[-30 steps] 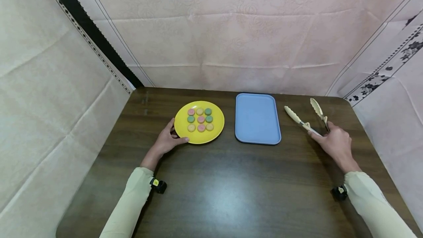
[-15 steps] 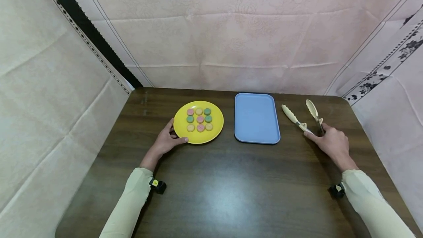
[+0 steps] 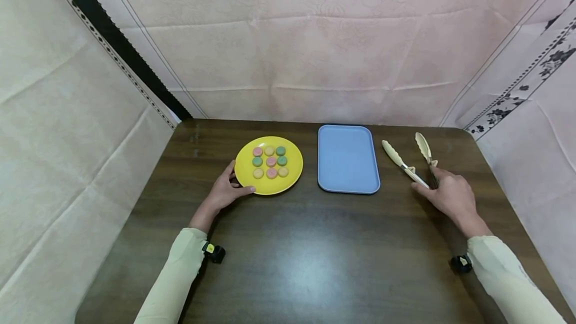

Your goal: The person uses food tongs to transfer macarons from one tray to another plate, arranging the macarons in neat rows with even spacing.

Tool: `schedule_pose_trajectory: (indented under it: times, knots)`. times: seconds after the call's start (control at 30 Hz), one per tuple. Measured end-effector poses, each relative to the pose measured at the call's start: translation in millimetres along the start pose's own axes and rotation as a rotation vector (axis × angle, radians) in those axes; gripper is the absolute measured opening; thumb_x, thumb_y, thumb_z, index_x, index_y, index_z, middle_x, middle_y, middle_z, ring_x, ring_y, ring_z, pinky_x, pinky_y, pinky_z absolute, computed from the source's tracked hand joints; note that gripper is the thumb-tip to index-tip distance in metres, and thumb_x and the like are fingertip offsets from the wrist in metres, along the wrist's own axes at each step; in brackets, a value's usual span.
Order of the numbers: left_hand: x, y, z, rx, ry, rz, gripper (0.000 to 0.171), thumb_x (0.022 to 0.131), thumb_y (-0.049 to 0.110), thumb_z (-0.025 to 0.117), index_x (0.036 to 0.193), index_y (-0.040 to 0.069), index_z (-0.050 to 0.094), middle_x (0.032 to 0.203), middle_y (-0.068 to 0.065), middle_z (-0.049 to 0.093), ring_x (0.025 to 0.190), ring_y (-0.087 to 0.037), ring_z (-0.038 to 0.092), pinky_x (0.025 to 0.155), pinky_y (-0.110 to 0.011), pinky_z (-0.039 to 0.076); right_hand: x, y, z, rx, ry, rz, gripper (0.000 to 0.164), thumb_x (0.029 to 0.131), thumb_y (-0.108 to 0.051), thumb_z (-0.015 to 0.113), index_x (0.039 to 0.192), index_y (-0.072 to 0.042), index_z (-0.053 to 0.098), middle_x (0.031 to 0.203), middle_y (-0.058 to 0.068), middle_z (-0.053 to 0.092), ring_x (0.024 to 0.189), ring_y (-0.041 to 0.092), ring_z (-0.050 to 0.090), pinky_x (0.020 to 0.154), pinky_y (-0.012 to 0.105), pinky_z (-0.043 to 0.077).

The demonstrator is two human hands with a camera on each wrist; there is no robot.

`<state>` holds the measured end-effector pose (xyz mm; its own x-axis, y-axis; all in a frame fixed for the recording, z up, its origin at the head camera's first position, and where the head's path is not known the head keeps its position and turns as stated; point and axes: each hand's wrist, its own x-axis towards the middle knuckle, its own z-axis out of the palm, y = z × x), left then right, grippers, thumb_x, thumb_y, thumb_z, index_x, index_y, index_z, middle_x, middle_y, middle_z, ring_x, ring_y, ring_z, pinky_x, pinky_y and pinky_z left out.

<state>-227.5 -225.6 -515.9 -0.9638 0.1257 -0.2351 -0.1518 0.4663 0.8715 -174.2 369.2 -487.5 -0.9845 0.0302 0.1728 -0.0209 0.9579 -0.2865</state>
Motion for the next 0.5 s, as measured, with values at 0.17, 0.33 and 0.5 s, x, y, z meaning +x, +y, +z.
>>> schedule_pose_trajectory:
  times: [0.17,0.33,0.5]
  knots:
    - [1.3,1.6,-2.1,-0.046,-0.015,-0.015,0.117,0.086,0.035,0.085,0.166,0.013,0.002,0.155,-0.020,0.040,0.129,-0.034,0.055,0.104,-0.044,0.050,-5,-16,-3,-0.017,0.074,-0.076,0.085,0.086,-0.055,0.077,0.141,0.006,0.056,0.139,0.038,0.052,0.113,0.062,0.052,0.089,0.072,0.042]
    - [0.0,12.3,-6.1,-0.024,-0.011,0.010,0.110,0.093,0.039,0.076,0.165,0.009,-0.003,0.164,-0.023,0.021,0.145,-0.038,0.038,0.113,-0.051,0.040,-7,-34,-11,-0.036,0.163,-0.192,0.082,0.080,-0.048,0.083,0.137,0.007,0.059,0.143,0.036,0.050,0.128,0.057,0.045,0.105,0.067,0.037]
    - [-7.1,36.8,-8.9,0.369,0.087,0.256,0.098,0.096,0.050,0.068,0.165,0.010,0.010,0.171,-0.015,0.009,0.154,-0.039,0.015,0.120,-0.062,0.021,-8,-54,-23,-0.064,0.200,-0.340,0.078,0.081,-0.043,0.082,0.136,0.008,0.060,0.146,0.035,0.048,0.143,0.045,0.039,0.122,0.050,0.023]
